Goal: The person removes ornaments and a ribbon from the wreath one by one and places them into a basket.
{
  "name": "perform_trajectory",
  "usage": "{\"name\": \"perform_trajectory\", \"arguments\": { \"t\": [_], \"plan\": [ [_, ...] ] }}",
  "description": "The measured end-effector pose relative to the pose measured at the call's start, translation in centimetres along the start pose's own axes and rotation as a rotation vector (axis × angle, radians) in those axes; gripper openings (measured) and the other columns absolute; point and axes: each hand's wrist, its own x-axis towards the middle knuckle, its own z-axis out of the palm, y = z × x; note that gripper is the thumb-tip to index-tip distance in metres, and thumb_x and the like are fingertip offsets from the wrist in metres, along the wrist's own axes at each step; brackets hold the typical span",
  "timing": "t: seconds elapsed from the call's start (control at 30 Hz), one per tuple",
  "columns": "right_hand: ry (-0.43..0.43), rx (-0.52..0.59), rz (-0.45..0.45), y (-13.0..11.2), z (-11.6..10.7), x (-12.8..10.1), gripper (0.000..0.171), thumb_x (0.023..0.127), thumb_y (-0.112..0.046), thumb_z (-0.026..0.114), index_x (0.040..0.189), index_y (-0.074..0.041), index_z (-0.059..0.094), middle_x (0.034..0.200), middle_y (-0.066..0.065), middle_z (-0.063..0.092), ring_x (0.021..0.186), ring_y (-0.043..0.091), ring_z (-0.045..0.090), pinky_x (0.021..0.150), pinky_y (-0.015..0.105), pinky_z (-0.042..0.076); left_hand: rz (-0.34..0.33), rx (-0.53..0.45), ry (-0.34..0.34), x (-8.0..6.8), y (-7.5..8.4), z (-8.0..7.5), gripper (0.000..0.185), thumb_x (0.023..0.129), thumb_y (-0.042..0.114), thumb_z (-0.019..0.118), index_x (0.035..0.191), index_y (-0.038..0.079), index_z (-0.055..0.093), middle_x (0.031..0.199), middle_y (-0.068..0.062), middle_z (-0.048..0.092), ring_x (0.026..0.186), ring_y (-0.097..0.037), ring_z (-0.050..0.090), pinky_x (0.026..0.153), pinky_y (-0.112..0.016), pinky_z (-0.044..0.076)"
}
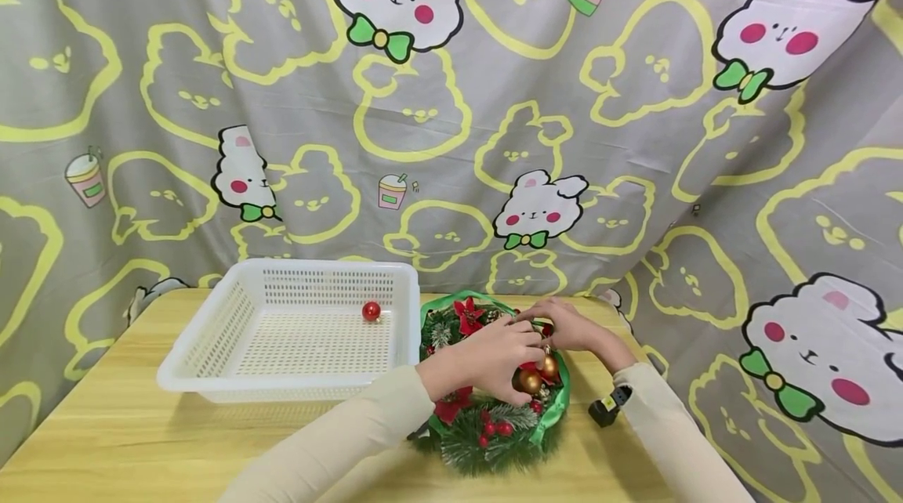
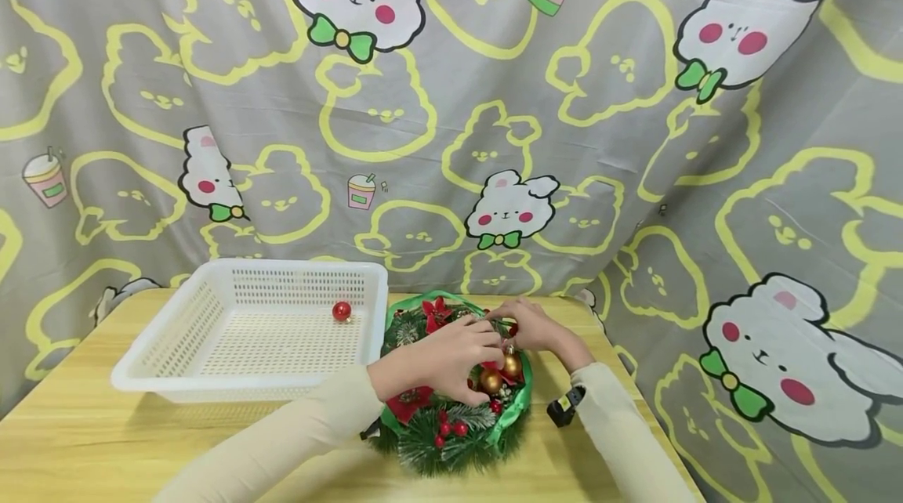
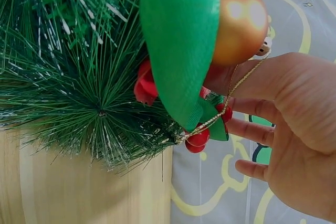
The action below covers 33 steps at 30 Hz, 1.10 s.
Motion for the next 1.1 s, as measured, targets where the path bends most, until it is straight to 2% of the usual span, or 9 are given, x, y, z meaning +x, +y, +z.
{"name": "perform_trajectory", "arguments": {
  "t": [0.33,0.5,0.7,0.83,1.1],
  "plan": [
    [-0.001,0.000,-0.009,-0.70,-0.07,0.27,0.054,0.080,0.001,0.080,0.132,-0.011,0.068,0.129,0.013,0.067,0.121,0.041,0.052,0.100,0.067,0.038,-0.014,0.023,-0.034,-0.04,0.05,0.45,0.046,0.086,0.056,0.072,0.125,0.033,0.068,0.131,0.010,0.065,0.126,-0.012,0.055,0.114,-0.044,0.041],
    [-0.004,0.005,-0.013,-0.78,-0.18,0.31,0.054,0.080,0.002,0.079,0.132,-0.009,0.068,0.129,0.014,0.067,0.122,0.042,0.052,0.100,0.069,0.037,-0.007,0.053,-0.012,-0.03,0.08,0.60,0.042,0.088,0.055,0.070,0.123,0.032,0.068,0.124,0.015,0.067,0.120,-0.009,0.055,0.112,-0.039,0.043],
    [-0.003,-0.015,-0.030,-0.64,-0.32,0.31,0.052,0.082,-0.002,0.080,0.132,-0.010,0.068,0.127,0.012,0.067,0.120,0.040,0.053,0.098,0.064,0.042,0.003,0.042,0.027,0.03,-0.12,0.39,0.037,0.088,0.053,0.069,0.117,0.029,0.069,0.121,0.015,0.068,0.118,-0.009,0.057,0.113,-0.039,0.043],
    [0.011,-0.036,-0.051,-0.44,-0.30,0.35,0.049,0.083,-0.008,0.082,0.130,-0.013,0.069,0.123,0.009,0.068,0.116,0.037,0.056,0.094,0.059,0.045,-0.014,0.025,0.037,-0.04,-0.33,0.13,0.036,0.088,0.052,0.070,0.115,0.028,0.069,0.125,0.012,0.067,0.120,-0.009,0.057,0.108,-0.037,0.046],
    [-0.006,-0.009,-0.004,-0.02,-0.11,0.10,0.053,0.082,-0.013,0.084,0.132,-0.009,0.068,0.129,0.013,0.067,0.120,0.040,0.054,0.099,0.064,0.042,-0.038,0.007,0.047,-0.29,-0.56,0.08,0.034,0.087,0.052,0.071,0.110,0.028,0.068,0.116,0.013,0.066,0.113,-0.008,0.057,0.098,-0.033,0.046]
  ]
}}
